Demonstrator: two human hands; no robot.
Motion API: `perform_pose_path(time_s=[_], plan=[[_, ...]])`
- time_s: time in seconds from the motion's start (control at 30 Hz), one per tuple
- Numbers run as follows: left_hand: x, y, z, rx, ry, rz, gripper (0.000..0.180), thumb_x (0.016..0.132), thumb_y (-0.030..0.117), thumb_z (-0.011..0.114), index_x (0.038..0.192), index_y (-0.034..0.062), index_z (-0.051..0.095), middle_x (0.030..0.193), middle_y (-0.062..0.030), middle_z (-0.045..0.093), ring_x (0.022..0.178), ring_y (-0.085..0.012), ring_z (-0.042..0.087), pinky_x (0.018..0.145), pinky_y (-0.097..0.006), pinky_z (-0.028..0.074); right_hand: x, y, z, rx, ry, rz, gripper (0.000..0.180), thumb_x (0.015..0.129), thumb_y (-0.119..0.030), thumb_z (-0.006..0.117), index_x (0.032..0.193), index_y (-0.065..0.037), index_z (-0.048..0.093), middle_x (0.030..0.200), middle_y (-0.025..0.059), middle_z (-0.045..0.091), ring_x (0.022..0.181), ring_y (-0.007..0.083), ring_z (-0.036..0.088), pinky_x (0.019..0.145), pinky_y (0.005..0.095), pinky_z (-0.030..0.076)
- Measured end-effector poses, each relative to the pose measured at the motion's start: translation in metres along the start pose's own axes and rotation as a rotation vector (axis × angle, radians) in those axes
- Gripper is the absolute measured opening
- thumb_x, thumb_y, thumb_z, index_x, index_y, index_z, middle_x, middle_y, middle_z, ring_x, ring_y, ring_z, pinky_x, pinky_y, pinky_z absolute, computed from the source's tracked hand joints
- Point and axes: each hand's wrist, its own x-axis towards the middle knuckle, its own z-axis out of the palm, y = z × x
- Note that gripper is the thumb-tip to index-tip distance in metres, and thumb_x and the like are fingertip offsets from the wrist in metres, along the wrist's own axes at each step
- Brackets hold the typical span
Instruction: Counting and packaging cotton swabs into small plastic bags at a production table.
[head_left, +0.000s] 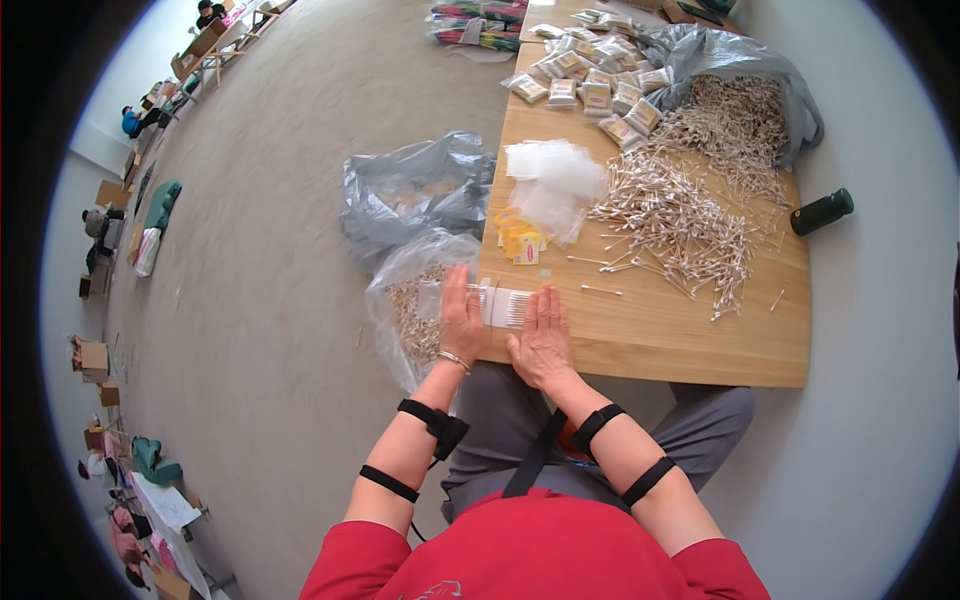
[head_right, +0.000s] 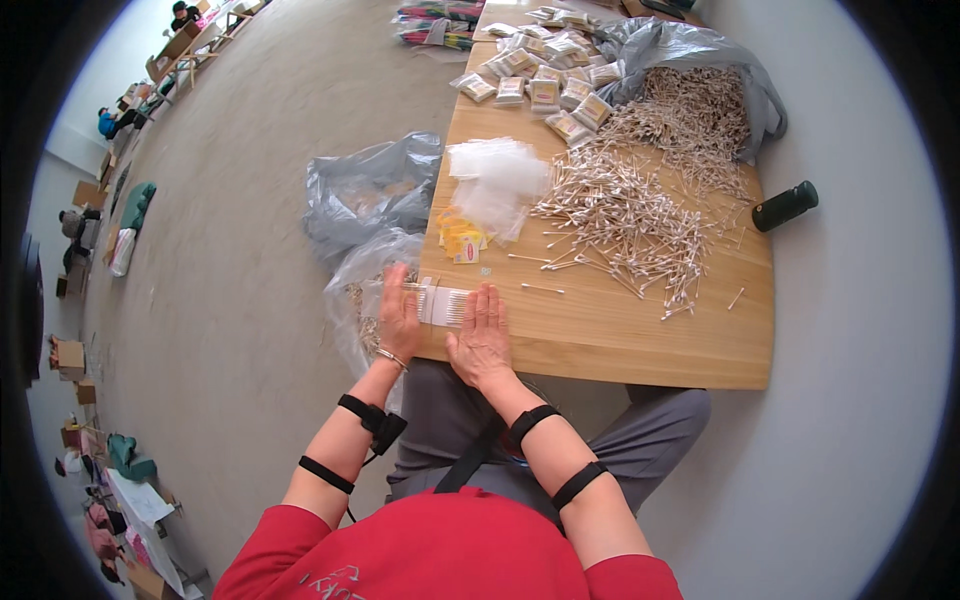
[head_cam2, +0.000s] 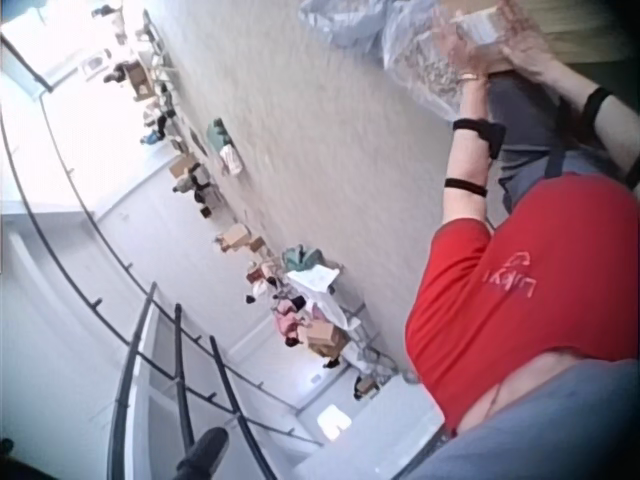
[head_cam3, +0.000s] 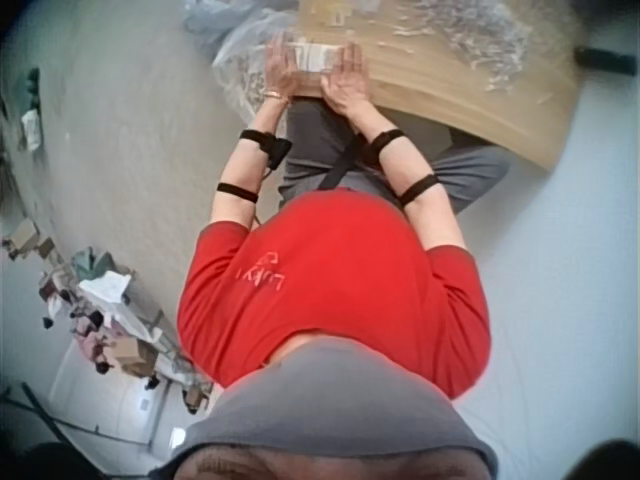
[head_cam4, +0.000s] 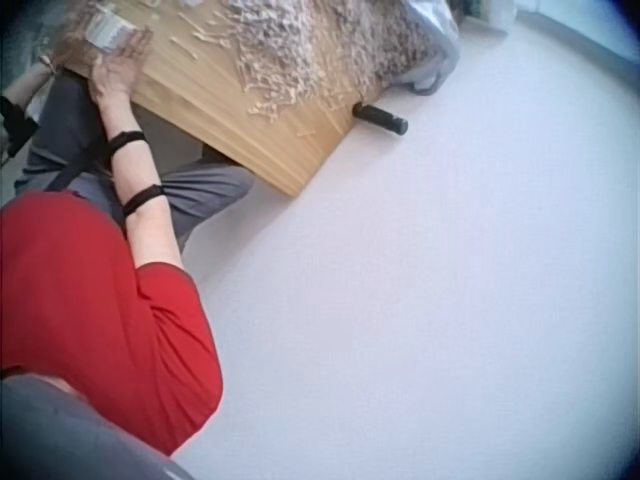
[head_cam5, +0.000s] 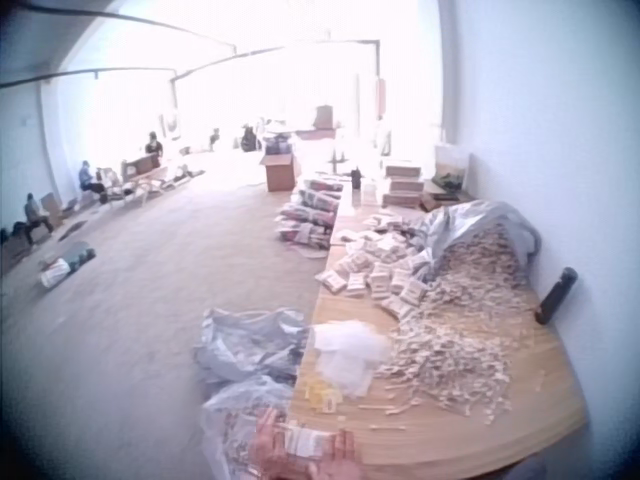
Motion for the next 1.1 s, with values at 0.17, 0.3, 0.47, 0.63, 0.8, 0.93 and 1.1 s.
perform_pose_path(time_s=[0.17, 0.3, 0.47, 0.63, 0.8, 0.93, 1.1], plan=[[0.001, -0.039, -0.008, 0.52, -0.044, -0.202, 0.046, 0.095, 0.022, 0.042, 0.135, 0.0016, 0.039, 0.139, -0.0216, 0.038, 0.134, -0.037, 0.03, 0.109, -0.04, 0.027, 0.003, -0.006, 0.001, -0.027, 0.004, 0.004, 0.089, 0.083, -0.04, 0.053, 0.141, 0.01, 0.008, 0.15, 0.0263, 0.005, 0.141, 0.0378, 0.002, 0.115, 0.0454, 0.003], [0.001, -0.079, -0.002, 0.052, -0.106, -0.311, 0.047, 0.098, 0.034, 0.039, 0.131, 0.0014, 0.046, 0.131, -0.0191, 0.048, 0.123, -0.0285, 0.045, 0.102, -0.033, 0.035, 0.007, -0.018, 0.004, -0.027, 0.002, -0.043, 0.088, 0.083, -0.04, 0.053, 0.141, 0.011, 0.009, 0.15, 0.0268, 0.006, 0.141, 0.0379, 0.002, 0.115, 0.0455, 0.003], [0.002, -0.091, 0.0, -0.355, -0.254, -0.479, 0.042, 0.098, 0.037, 0.04, 0.106, -0.0006, 0.057, 0.093, -0.0067, 0.06, 0.085, -0.0134, 0.054, 0.077, -0.027, 0.045, 0.01, -0.025, 0.006, -0.04, 0.001, -0.035, 0.088, 0.083, -0.04, 0.053, 0.141, 0.011, 0.01, 0.149, 0.0274, 0.006, 0.141, 0.0387, 0.003, 0.115, 0.0457, 0.003], [0.004, -0.078, 0.001, -0.374, -0.169, -0.445, 0.038, 0.099, 0.035, 0.041, 0.085, 0.0023, 0.054, 0.071, 0.002, 0.052, 0.067, -0.0085, 0.045, 0.062, -0.026, 0.041, 0.011, -0.029, 0.009, -0.052, 0.014, -0.021, 0.088, 0.083, -0.041, 0.054, 0.141, 0.01, 0.011, 0.149, 0.0273, 0.007, 0.141, 0.0389, 0.003, 0.114, 0.0451, 0.004], [0.006, -0.073, -0.005, -0.505, -0.178, -0.452, 0.039, 0.099, 0.036, 0.04, 0.083, 0.0027, 0.053, 0.07, 0.0026, 0.049, 0.066, -0.0068, 0.043, 0.059, -0.025, 0.04, 0.018, -0.039, 0.013, -0.012, 0.009, -0.033, 0.087, 0.083, -0.039, 0.053, 0.14, 0.012, 0.011, 0.149, 0.0288, 0.007, 0.14, 0.0404, 0.003, 0.114, 0.0467, 0.004], [0.008, -0.072, -0.008, -0.466, -0.186, -0.428, 0.039, 0.099, 0.036, 0.04, 0.082, 0.0029, 0.052, 0.069, 0.0018, 0.049, 0.065, -0.0071, 0.043, 0.058, -0.026, 0.039, 0.022, -0.046, 0.016, 0.012, 0.003, -0.031, 0.087, 0.083, -0.038, 0.053, 0.14, 0.012, 0.011, 0.148, 0.0291, 0.007, 0.14, 0.0407, 0.003, 0.114, 0.047, 0.004], [0.011, -0.069, -0.009, -0.382, -0.165, -0.357, 0.04, 0.099, 0.035, 0.038, 0.08, 0.0021, 0.05, 0.065, -0.004, 0.049, 0.061, -0.0119, 0.045, 0.057, -0.03, 0.039, 0.025, -0.054, 0.021, 0.026, 0.042, -0.036, 0.088, 0.082, -0.037, 0.055, 0.14, 0.012, 0.01, 0.148, 0.0291, 0.007, 0.14, 0.0407, 0.002, 0.114, 0.0465, 0.003]])
